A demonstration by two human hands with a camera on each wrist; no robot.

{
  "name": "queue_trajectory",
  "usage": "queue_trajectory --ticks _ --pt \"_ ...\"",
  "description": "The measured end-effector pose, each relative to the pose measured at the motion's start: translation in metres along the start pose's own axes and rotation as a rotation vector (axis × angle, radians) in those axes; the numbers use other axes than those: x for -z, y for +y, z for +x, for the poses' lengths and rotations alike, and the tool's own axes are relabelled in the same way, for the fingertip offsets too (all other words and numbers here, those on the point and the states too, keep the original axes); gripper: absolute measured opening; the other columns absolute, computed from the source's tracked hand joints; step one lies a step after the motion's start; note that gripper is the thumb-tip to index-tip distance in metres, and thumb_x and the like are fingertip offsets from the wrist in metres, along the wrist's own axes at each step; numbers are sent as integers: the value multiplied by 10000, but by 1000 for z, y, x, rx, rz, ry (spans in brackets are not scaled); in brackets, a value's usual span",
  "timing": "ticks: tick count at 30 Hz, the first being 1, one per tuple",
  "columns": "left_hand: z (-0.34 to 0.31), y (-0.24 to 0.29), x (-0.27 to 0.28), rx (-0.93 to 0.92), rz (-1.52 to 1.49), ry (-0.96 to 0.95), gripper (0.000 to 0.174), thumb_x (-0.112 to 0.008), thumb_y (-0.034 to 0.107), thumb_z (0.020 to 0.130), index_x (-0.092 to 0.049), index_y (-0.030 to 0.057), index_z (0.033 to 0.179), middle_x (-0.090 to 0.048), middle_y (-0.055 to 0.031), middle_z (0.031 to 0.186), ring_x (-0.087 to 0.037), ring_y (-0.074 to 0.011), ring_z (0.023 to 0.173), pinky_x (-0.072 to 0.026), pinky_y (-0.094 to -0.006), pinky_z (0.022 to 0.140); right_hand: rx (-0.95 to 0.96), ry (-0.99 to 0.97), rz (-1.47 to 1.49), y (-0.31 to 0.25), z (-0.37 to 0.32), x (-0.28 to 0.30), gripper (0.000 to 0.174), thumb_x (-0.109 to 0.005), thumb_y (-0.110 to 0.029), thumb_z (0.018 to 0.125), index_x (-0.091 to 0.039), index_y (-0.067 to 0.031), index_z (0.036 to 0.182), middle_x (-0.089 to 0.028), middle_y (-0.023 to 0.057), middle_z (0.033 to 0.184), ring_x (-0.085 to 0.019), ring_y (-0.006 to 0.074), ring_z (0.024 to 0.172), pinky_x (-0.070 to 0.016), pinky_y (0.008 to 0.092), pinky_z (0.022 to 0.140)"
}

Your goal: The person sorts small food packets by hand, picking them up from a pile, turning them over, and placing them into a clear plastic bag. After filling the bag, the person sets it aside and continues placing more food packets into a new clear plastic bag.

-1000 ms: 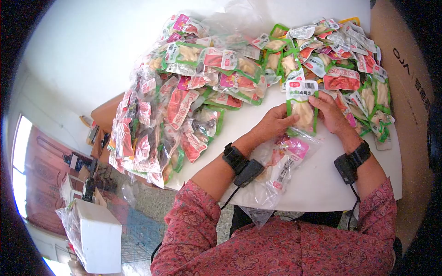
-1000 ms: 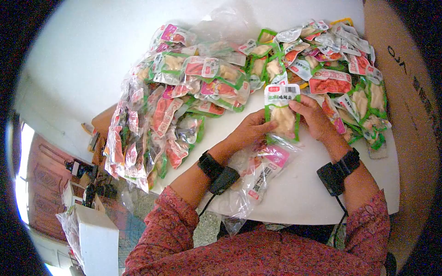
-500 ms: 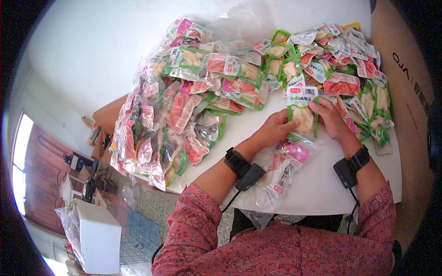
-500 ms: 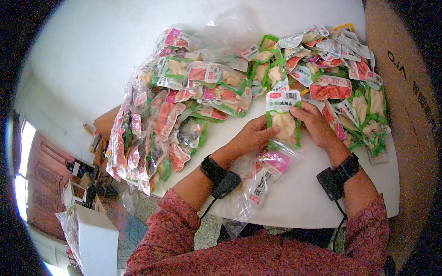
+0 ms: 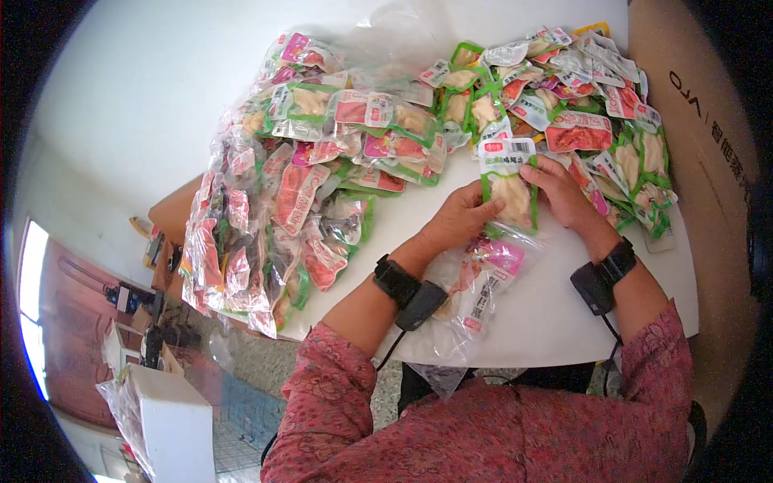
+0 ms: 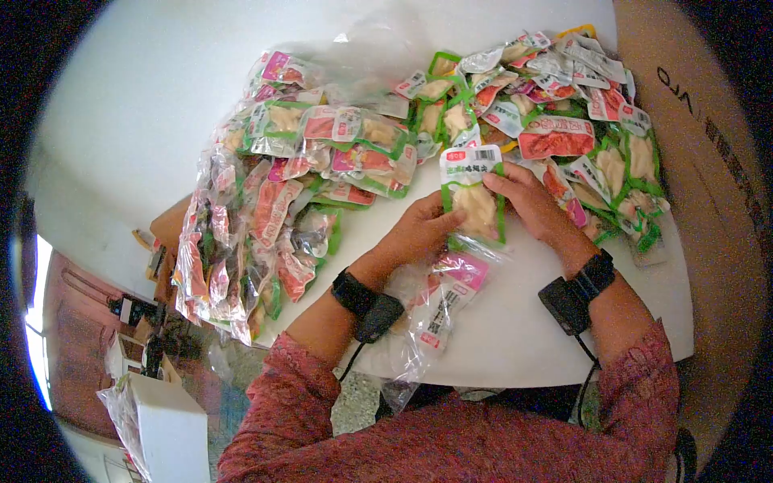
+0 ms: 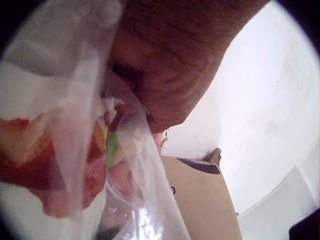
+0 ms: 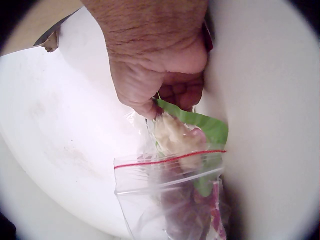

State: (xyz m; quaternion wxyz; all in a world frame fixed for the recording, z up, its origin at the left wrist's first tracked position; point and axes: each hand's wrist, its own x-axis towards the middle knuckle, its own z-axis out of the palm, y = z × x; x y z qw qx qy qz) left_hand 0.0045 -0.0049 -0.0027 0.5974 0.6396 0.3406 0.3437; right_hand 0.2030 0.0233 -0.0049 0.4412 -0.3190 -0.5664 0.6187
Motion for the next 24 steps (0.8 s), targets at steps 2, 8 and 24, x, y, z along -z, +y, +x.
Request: queue_trajectory --ticks 2,8,24 --pt "-1 0 2 13 -64 -25 287 -508 161 871 -486 23 1122 -566 -14 978 -507 -65 841 -428 -227 736 0 4 -3 -1 1 -1 293 -518 -279 848 -550 -41 1017 -562 -2 906 -519 81 828 -423 233 733" --pt "-4 9 0 127 -42 7 290 -514 168 871 -489 48 1133 -570 8 964 -505 -41 760 -422 -188 641 -11 23 57 -1 0 -1 228 -529 -258 852 -544 -53 952 -533 -21 844 -508 66 784 -420 219 704" --pt "-4 6 3 110 13 105 261 -493 268 884 -558 52 1017 -473 63 660 -376 -21 498 -300 -174 425 -40 -31 107 8 6 8 227 -547 -164 815 -562 -17 988 -598 33 886 -563 92 778 -451 232 716"
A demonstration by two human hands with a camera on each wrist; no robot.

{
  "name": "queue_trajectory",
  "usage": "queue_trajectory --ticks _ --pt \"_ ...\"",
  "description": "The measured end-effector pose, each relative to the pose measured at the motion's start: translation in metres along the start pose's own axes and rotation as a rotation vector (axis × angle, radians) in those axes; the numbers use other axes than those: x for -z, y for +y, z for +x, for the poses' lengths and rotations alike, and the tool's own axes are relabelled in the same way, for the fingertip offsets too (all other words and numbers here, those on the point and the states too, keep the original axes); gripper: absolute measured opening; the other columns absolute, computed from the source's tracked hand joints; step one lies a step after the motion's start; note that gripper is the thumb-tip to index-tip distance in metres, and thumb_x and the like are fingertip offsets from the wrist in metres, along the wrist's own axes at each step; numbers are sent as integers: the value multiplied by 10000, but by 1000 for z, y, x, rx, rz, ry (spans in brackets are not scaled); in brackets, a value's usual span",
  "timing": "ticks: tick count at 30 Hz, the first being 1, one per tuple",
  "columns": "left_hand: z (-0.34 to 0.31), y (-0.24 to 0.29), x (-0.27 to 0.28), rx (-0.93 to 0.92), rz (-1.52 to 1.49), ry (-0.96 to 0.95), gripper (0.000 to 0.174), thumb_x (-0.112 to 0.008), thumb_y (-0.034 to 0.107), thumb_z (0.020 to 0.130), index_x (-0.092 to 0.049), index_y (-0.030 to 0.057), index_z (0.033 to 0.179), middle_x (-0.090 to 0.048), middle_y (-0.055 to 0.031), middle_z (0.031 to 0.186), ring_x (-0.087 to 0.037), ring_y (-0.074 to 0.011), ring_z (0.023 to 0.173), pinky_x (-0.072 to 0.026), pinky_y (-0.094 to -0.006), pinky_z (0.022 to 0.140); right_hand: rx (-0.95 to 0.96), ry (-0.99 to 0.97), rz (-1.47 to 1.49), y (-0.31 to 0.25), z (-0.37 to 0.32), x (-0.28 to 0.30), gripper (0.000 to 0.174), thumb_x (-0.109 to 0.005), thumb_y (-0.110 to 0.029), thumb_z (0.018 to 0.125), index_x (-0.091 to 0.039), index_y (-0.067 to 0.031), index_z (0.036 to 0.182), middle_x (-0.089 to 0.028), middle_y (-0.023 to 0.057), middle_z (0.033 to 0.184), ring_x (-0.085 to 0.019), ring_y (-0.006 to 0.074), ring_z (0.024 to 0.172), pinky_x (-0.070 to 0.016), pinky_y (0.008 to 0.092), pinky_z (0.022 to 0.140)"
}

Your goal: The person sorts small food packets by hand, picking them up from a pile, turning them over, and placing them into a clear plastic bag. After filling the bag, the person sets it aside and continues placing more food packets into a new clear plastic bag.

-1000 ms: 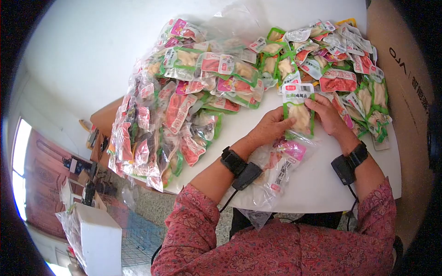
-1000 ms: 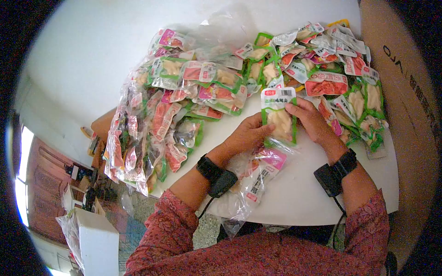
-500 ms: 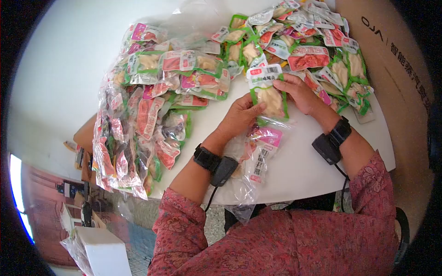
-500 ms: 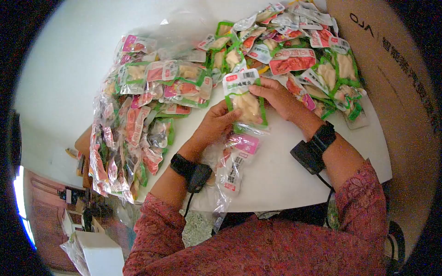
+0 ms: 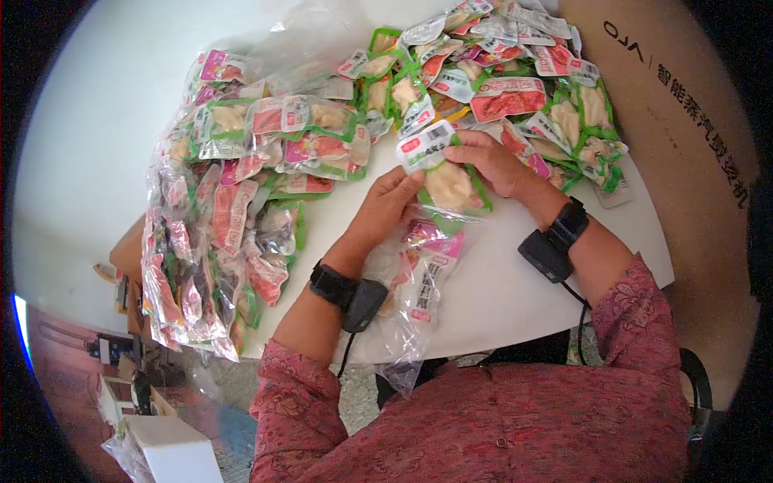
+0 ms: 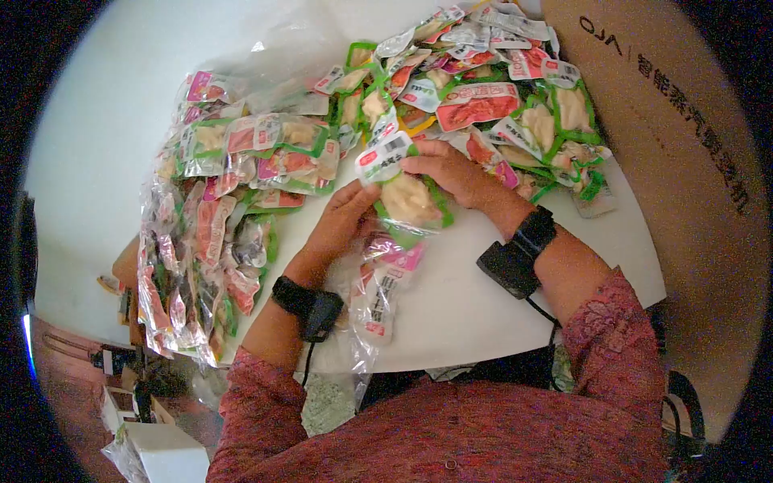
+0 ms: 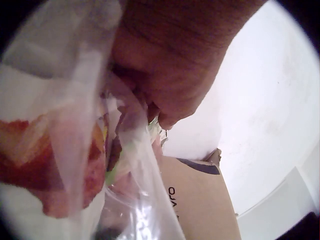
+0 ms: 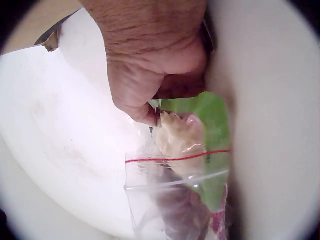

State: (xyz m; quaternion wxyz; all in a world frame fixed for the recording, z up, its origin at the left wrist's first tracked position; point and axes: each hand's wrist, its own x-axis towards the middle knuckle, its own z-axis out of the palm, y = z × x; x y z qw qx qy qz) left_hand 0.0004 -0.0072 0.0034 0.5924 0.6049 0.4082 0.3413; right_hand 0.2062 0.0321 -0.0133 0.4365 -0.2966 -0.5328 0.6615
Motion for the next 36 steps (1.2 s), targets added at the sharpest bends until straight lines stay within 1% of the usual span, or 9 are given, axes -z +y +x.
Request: queue_trajectory --ticks 4,10,12,15,27,30,33,35,36 --pt "1 2 -3 -2 -83 49 236 -493 259 884 -567 52 967 -447 64 626 -367 -22 480 -283 -177 412 18 -60 -40 3 5 1 228 -567 -185 807 -567 -15 959 -594 28 874 -561 86 770 -453 226 698" --pt "0 5 -4 14 -42 50 212 -500 244 880 -571 66 970 -443 65 618 -359 -23 478 -275 -172 415 24 4 -46 -7 -4 -7 245 -576 -215 813 -567 -15 954 -582 15 852 -547 75 756 -447 212 674" --pt "-3 8 -5 10 -8 48 203 -497 252 881 -573 74 943 -439 61 611 -360 -24 473 -278 -174 414 40 -4 -62 -1 0 -5 252 -588 -226 802 -580 -12 935 -587 21 852 -543 89 777 -448 240 697" --pt "-2 4 -2 24 -14 46 225 -472 278 894 -561 72 878 -432 56 598 -362 -26 472 -285 -174 417 26 -24 -21 2 3 -4 245 -591 -214 806 -575 -15 947 -585 18 854 -542 77 768 -448 227 684" --pt "0 2 -2 2 -13 55 252 -466 280 892 -548 71 1005 -441 59 590 -365 -23 449 -262 -168 390 15 -25 -99 1 1 -2 234 -574 -210 822 -572 -12 947 -587 16 873 -541 68 784 -447 223 703" --pt "-1 3 1 21 -19 26 262 -463 299 898 -558 55 901 -443 53 595 -370 -29 470 -293 -175 417 5 -9 -109 -1 0 -4 237 -566 -212 827 -570 -8 947 -581 13 854 -535 67 770 -443 221 692" --pt "0 1 0 -2 -36 31 255 -466 293 896 -558 55 901 -444 52 592 -370 -30 461 -301 -176 413 -6 13 -127 0 1 -5 261 -582 -243 806 -570 -13 929 -573 19 815 -529 85 749 -436 232 686" --pt "0 2 0 -20 -20 25 253 -467 289 896 -560 54 911 -445 51 594 -372 -29 459 -305 -177 412 124 -14 -79 0 3 -8 277 -574 -247 816 -545 -20 972 -562 16 821 -522 79 733 -437 242 676" --pt "-1 3 0 -36 11 22 251 -468 285 896 -561 53 921 -447 50 595 -373 -28 458 -310 -177 410 111 -16 -95 0 3 -8 277 -574 -247 816 -545 -20 972 -562 16 821 -522 79 733 -437 242 676"
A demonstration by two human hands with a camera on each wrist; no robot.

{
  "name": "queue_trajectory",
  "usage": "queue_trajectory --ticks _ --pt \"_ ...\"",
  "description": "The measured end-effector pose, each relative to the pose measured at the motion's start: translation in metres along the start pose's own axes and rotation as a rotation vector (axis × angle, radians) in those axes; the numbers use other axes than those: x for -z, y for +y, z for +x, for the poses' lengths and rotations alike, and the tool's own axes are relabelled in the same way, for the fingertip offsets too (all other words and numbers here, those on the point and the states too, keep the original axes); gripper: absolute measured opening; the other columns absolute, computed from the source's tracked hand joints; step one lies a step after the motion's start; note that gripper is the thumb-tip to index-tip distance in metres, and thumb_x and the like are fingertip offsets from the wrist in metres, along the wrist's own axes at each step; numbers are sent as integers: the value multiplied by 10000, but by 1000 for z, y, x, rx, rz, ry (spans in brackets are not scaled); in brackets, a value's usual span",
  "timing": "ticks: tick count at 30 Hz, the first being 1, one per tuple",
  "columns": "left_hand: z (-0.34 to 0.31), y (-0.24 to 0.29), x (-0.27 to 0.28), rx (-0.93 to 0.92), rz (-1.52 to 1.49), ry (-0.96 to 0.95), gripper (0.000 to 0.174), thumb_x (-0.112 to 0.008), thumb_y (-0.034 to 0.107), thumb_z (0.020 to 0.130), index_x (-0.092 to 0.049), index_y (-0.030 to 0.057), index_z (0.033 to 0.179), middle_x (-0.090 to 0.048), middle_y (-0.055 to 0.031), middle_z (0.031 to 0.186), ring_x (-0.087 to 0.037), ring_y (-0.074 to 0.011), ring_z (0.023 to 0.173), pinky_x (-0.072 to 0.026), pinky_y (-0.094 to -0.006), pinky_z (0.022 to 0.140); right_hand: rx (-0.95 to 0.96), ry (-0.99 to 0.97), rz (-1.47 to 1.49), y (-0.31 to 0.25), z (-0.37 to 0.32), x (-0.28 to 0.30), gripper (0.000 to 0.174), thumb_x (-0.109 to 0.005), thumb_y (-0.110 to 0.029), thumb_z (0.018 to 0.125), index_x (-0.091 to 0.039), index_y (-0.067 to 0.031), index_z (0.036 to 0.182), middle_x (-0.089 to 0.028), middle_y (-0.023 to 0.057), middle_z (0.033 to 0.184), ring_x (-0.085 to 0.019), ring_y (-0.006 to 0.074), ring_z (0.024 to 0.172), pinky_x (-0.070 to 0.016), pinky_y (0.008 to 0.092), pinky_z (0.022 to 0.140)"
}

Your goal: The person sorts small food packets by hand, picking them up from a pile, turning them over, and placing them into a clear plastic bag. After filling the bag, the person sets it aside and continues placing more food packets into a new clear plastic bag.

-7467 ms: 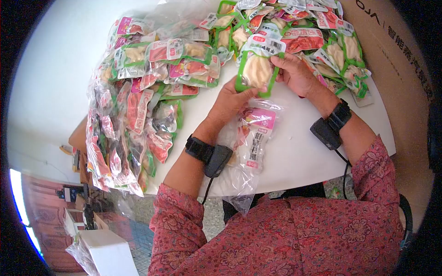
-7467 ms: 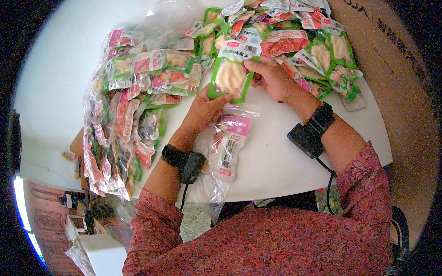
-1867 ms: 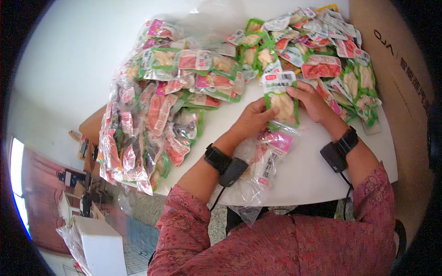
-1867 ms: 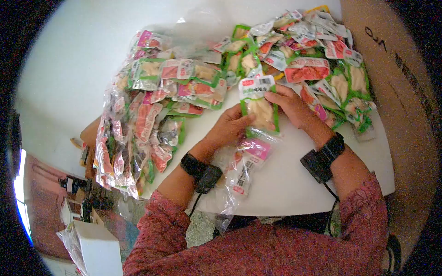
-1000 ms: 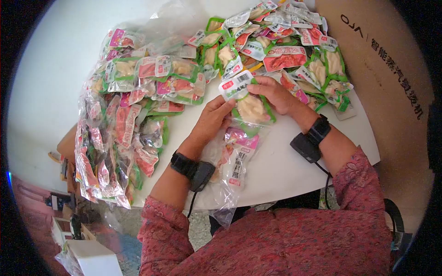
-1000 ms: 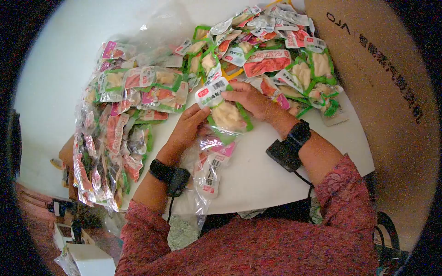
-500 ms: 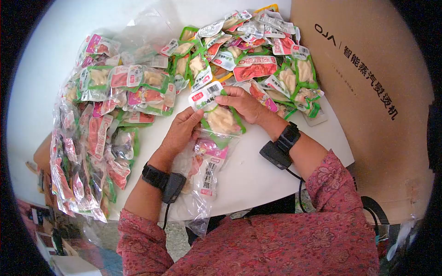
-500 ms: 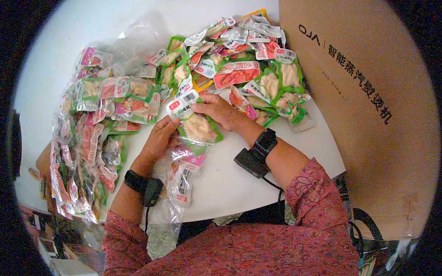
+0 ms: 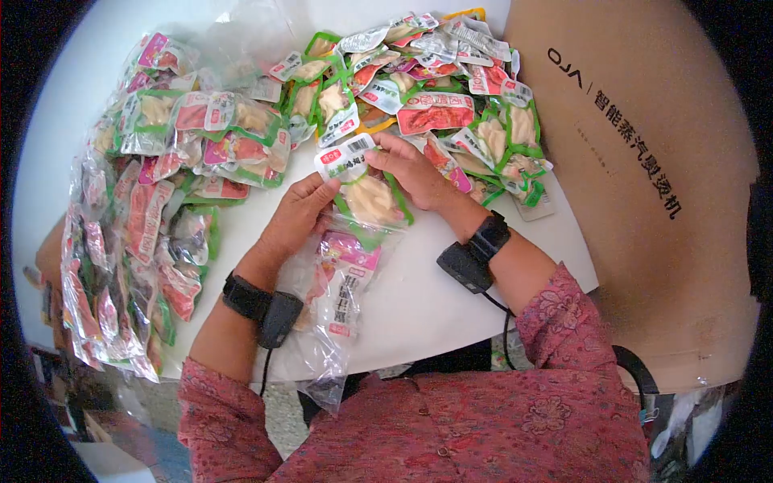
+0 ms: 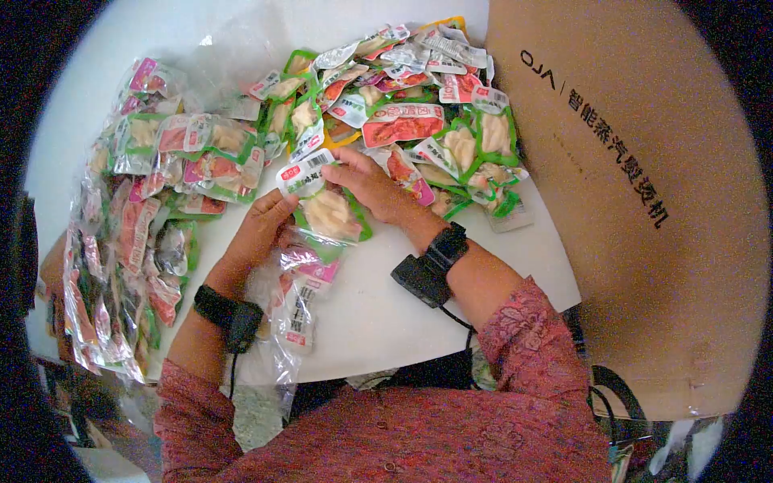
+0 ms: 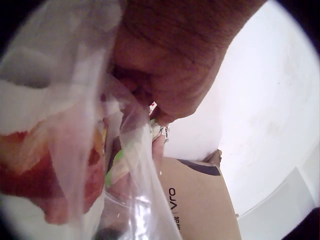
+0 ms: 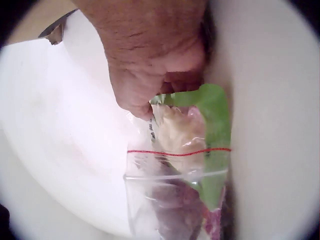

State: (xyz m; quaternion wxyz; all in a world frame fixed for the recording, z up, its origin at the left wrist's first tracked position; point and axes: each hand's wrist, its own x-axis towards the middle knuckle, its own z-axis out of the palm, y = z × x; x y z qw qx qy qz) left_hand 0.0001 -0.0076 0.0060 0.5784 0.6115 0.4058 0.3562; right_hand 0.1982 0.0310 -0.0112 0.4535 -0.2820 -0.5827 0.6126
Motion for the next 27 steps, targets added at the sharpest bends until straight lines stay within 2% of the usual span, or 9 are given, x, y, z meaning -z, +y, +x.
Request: queue_trajectory --ticks 2,6,8,10,12,14,15,23,27 --pt "1 -2 1 20 -26 18 257 -465 280 896 -564 50 956 -452 50 603 -377 -25 462 -317 -175 411 78 115 -206 -1 0 -1 269 -553 -200 831 -523 -36 1042 -568 12 893 -510 79 842 -427 244 718" --pt "-1 0 3 -6 -24 -12 255 -464 288 894 -562 55 926 -453 54 617 -377 -25 469 -328 -178 422 385 253 -804 -45 -6 -27 288 -611 -211 756 -529 -43 976 -567 70 828 -552 189 744 -442 295 682" --pt "2 -5 5 21 -63 -23 250 -467 293 892 -568 65 921 -461 54 626 -378 -26 475 -329 -181 428 1006 304 -1305 -73 -9 -43 229 -612 -173 719 -554 -50 903 -574 94 845 -559 280 740 -451 348 656" --pt "10 -19 11 -15 -90 -53 240 -471 291 889 -578 79 926 -470 61 629 -379 -23 481 -319 -177 429 1136 173 -1240 -108 -21 -71 142 -597 -149 714 -574 -59 821 -588 93 822 -562 305 715 -453 381 629" --pt "10 -19 10 -81 -13 -28 228 -470 284 891 -583 88 917 -471 72 618 -370 -18 473 -303 -173 421 814 -247 -708 -134 -60 -103 113 -605 -158 720 -588 -60 775 -592 88 719 -575 282 710 -459 353 624" --pt "14 -30 7 -30 -251 -46 223 -468 283 892 -584 93 906 -473 79 618 -356 -10 463 -292 -172 415 746 -242 -723 -132 -66 -105 115 -605 -158 721 -587 -59 777 -591 89 722 -575 282 711 -459 353 625" --pt "6 -13 8 -39 10 -27 226 -466 284 893 -579 89 875 -461 78 605 -346 -9 449 -284 -171 406 713 -235 -733 -131 -70 -104 117 -605 -158 721 -586 -58 780 -590 90 725 -575 281 713 -459 352 625" --pt "2 -5 12 -102 292 21 299 -451 309 891 -511 62 733 -419 34 560 -395 -49 457 -307 -203 411 743 -277 -862 -142 -92 -88 134 -603 -159 722 -579 -53 801 -585 97 750 -574 278 724 -459 349 630" --pt "11 -9 0 20 144 17 292 -453 303 894 -534 47 780 -449 40 581 -388 -36 460 -309 -196 410 789 -185 -956 -151 -72 -74 143 -602 -159 723 -575 -51 811 -582 100 762 -574 276 730 -459 347 632"
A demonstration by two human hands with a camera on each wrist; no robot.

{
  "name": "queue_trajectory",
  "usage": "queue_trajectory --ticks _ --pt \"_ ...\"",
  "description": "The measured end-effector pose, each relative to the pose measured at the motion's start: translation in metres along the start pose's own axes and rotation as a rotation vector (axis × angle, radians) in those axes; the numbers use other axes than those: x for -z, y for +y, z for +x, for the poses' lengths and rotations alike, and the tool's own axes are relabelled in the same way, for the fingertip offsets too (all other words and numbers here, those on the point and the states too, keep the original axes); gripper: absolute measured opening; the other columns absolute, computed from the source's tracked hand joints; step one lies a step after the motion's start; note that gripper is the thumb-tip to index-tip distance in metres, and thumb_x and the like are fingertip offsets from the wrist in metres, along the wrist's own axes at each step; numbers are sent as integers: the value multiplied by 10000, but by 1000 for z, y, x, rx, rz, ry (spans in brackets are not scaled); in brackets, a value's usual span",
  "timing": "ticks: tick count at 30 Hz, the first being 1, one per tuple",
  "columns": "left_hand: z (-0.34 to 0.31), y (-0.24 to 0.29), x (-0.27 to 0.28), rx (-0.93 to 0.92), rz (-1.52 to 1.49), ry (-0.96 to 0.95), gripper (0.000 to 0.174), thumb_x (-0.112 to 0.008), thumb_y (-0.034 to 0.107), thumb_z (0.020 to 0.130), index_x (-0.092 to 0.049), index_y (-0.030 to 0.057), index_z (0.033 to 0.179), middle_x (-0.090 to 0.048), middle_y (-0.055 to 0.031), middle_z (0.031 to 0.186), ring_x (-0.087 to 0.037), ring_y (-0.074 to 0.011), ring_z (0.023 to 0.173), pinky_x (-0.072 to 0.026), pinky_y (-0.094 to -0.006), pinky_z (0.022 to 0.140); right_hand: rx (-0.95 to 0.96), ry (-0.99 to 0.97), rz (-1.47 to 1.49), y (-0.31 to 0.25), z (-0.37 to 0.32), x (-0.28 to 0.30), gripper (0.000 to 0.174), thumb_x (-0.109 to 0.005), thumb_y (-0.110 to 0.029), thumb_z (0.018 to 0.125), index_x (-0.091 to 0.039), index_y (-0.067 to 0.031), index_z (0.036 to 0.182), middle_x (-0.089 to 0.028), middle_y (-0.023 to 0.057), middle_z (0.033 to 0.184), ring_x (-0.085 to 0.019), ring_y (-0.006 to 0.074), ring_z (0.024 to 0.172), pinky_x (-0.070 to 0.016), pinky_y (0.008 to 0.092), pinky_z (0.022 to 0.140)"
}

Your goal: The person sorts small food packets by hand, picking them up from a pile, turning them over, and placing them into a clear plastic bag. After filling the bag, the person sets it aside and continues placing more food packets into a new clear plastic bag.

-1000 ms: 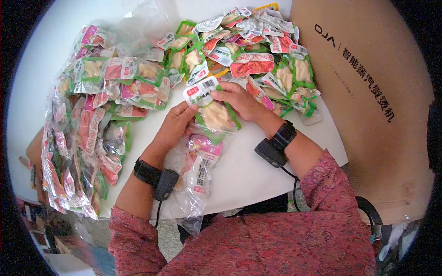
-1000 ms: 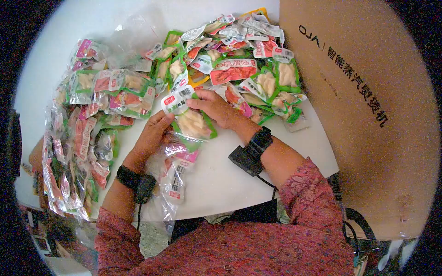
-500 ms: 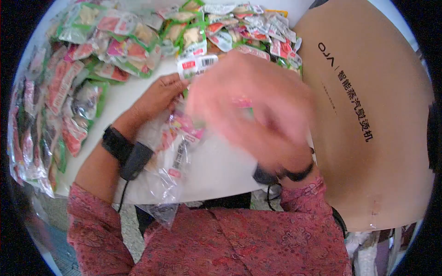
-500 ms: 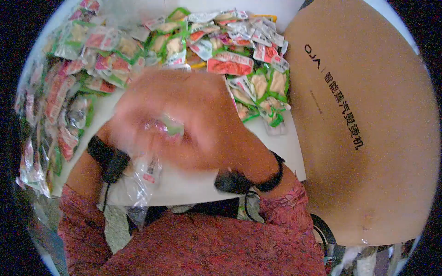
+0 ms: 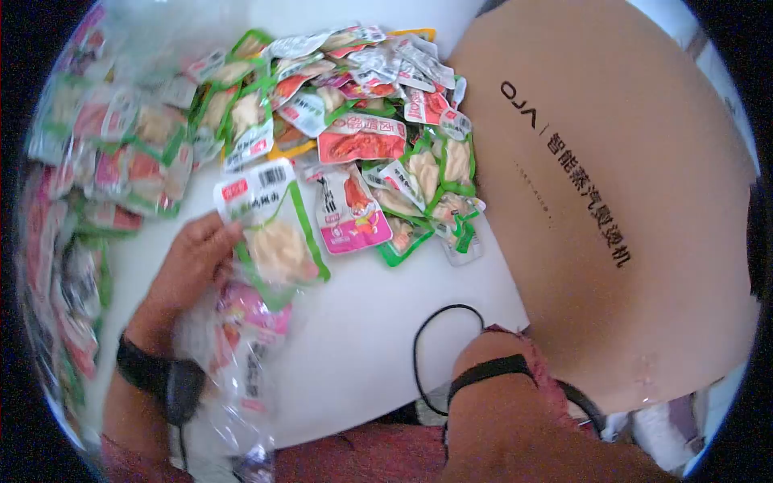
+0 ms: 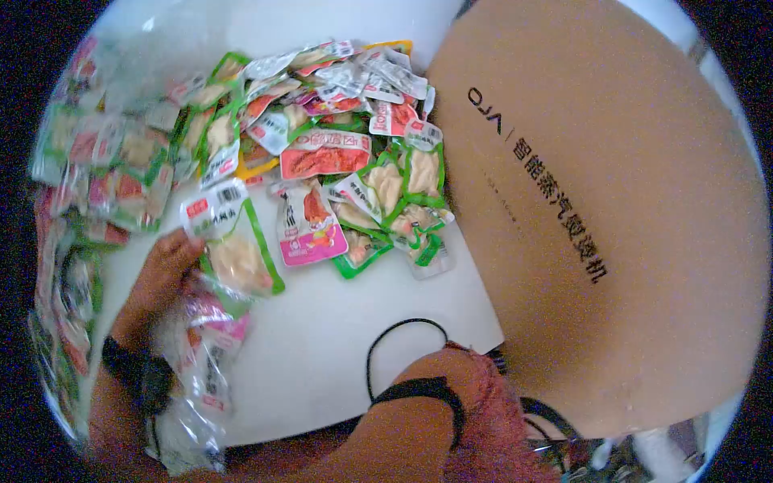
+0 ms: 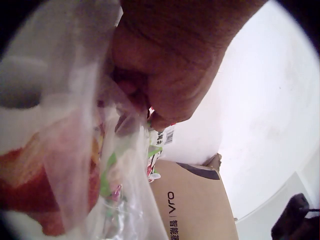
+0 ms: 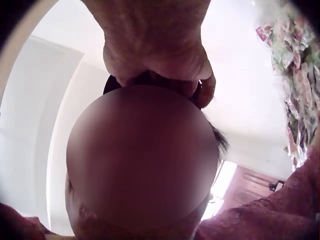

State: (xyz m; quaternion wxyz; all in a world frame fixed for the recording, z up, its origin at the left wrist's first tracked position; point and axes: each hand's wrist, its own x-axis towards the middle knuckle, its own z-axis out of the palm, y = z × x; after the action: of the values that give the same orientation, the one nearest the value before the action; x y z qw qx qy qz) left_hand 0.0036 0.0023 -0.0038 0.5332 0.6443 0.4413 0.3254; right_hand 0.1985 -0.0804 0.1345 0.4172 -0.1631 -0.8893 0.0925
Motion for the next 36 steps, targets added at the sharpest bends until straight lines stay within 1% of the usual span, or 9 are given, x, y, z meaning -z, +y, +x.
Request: queue_trajectory --ticks 3,5,14,18,23,26,28,31,36 --pt "-8 8 -1 71 -186 44 246 -480 266 889 -562 36 856 -459 57 587 -384 -19 465 -308 -178 413 -12 159 -52 -2 -1 4 150 -602 -160 723 -572 -49 819 -579 102 771 -574 275 734 -459 346 634" --pt "-8 4 10 44 -81 12 222 -486 243 888 -561 37 852 -459 59 589 -378 -20 464 -308 -177 415 -29 244 -75 0 0 9 154 -601 -160 724 -570 -47 825 -578 104 777 -574 274 737 -459 345 635" --pt "-10 2 2 69 -179 43 183 -490 217 887 -564 54 850 -456 65 593 -373 -19 468 -294 -179 410 -67 322 -109 -12 -11 7 175 -600 -161 725 -562 -42 848 -571 112 804 -574 270 750 -459 341 640" --pt "-9 15 -15 133 -407 123 170 -490 199 885 -551 56 816 -445 62 591 -370 -20 466 -288 -175 407 -60 254 -143 1 -4 18 185 -599 -161 726 -558 -39 859 -568 115 816 -573 268 755 -459 340 642" --pt "-11 4 6 115 -136 27 170 -487 198 888 -564 49 862 -454 51 593 -365 -21 465 -285 -177 401 -107 296 -113 -19 -13 -4 197 -598 -162 727 -553 -36 872 -565 119 831 -573 266 763 -459 338 645" --pt "-8 8 -5 95 -142 46 178 -486 205 889 -561 50 842 -454 50 585 -367 -22 462 -290 -178 404 -101 258 -123 3 1 6 205 -597 -162 727 -550 -34 880 -563 121 840 -573 264 767 -459 336 646" --pt "-7 2 -5 72 -324 42 188 -490 213 888 -561 46 840 -458 47 579 -374 -23 458 -297 -177 407 -120 259 -116 1 -2 12 210 -597 -162 728 -549 -32 885 -561 123 846 -573 264 770 -459 335 648" --pt "-7 -2 2 26 -181 10 194 -494 216 887 -576 41 881 -474 49 586 -380 -15 463 -296 -171 411 -117 256 -89 -4 0 3 217 -597 -163 728 -546 -31 893 -559 126 855 -573 262 774 -459 334 649" --pt "-6 1 0 56 -201 9 210 -487 226 891 -573 35 871 -468 59 591 -367 -9 465 -286 -166 413 -154 223 -92 0 -1 4 230 -596 -163 729 -541 -27 906 -555 130 871 -573 260 781 -459 332 652"
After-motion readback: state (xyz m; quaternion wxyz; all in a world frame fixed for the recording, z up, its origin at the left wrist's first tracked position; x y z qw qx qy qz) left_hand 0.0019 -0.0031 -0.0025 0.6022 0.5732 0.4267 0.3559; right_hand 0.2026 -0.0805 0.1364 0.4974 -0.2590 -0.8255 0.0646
